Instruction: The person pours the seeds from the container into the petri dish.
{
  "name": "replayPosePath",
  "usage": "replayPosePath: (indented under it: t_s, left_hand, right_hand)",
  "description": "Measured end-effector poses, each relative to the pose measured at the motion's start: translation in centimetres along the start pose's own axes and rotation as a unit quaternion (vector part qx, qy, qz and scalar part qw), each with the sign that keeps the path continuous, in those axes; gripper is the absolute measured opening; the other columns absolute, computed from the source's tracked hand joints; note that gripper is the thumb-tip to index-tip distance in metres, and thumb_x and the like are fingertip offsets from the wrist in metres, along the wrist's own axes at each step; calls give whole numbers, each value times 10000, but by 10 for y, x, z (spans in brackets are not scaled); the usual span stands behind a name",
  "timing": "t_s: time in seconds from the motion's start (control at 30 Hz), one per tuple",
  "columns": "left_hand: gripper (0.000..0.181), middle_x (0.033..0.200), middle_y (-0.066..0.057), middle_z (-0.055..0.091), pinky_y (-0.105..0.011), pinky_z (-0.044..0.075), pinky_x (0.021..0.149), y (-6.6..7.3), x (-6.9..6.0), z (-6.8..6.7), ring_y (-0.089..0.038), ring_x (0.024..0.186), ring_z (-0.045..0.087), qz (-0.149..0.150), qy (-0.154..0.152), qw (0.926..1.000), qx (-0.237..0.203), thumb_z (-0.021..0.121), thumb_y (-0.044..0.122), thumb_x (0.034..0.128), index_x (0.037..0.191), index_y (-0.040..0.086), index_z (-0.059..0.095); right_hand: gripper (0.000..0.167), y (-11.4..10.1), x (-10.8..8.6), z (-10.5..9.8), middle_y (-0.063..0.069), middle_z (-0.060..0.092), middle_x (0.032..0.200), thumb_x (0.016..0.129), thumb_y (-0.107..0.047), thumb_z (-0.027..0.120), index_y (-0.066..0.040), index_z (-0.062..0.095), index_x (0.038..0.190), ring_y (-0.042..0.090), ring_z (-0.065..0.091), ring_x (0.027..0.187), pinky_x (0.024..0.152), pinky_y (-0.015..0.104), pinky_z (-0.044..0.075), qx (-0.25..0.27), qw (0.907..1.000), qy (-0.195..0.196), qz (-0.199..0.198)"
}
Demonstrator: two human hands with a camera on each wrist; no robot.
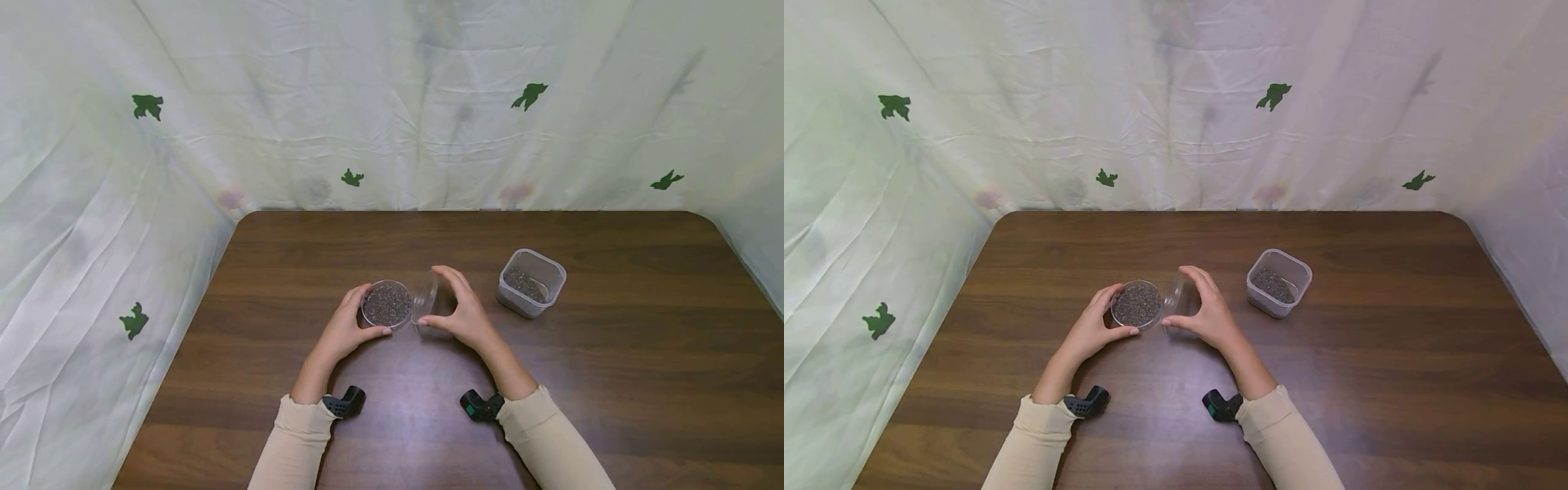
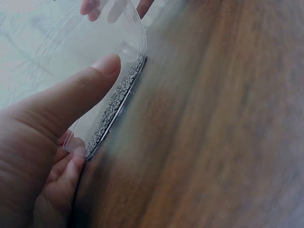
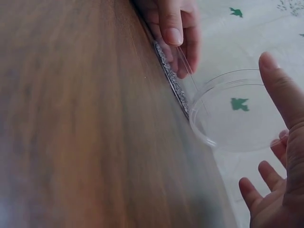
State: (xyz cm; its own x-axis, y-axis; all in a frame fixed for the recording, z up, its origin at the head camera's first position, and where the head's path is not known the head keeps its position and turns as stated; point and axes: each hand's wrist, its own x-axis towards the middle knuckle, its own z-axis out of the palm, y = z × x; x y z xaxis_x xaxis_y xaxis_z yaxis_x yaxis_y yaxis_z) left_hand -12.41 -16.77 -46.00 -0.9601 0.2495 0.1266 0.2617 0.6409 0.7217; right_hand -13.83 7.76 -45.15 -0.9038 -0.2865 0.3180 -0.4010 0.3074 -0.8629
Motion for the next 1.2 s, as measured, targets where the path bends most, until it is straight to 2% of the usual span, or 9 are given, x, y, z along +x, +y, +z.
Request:
replayPosePath:
  t_s: [0.2,0.43,0.73,1.2]
  left_hand:
    - [920,1332,-173,363,-432,286,993,-1,0,0,-283,1216,357,-50,-32,10000,-19,816,338,625,1346,12,346]
    - [914,1335,-174,357,-435,291,989,1,0,-1,-285,1215,358,-99,-85,9999,5,810,341,634,1347,12,344]
    - [921,1337,-172,357,-430,290,991,1,0,-1,-281,1217,357,-144,-91,9999,25,809,355,631,1352,20,344]
    - [917,1329,-173,366,-426,292,991,0,0,0,-279,1211,363,-101,-58,9999,-3,812,350,628,1346,16,349]
  right_hand:
    - [917,3,5,4,56,346,1370,570,-164,854,-45,370,1340,194,312,1246,999,413,285,403,9991,-110,76]
    - [904,-27,7,1,211,298,1382,619,-12,806,30,289,1358,334,286,1259,996,475,264,955,9941,-440,277]
    - [953,-23,11,6,271,235,1393,613,49,789,50,218,1375,366,276,1255,993,508,245,1343,9890,-594,171]
    - [987,-21,16,8,284,263,1374,634,23,787,-21,180,1410,383,327,1224,1008,464,244,1371,9863,-800,450]
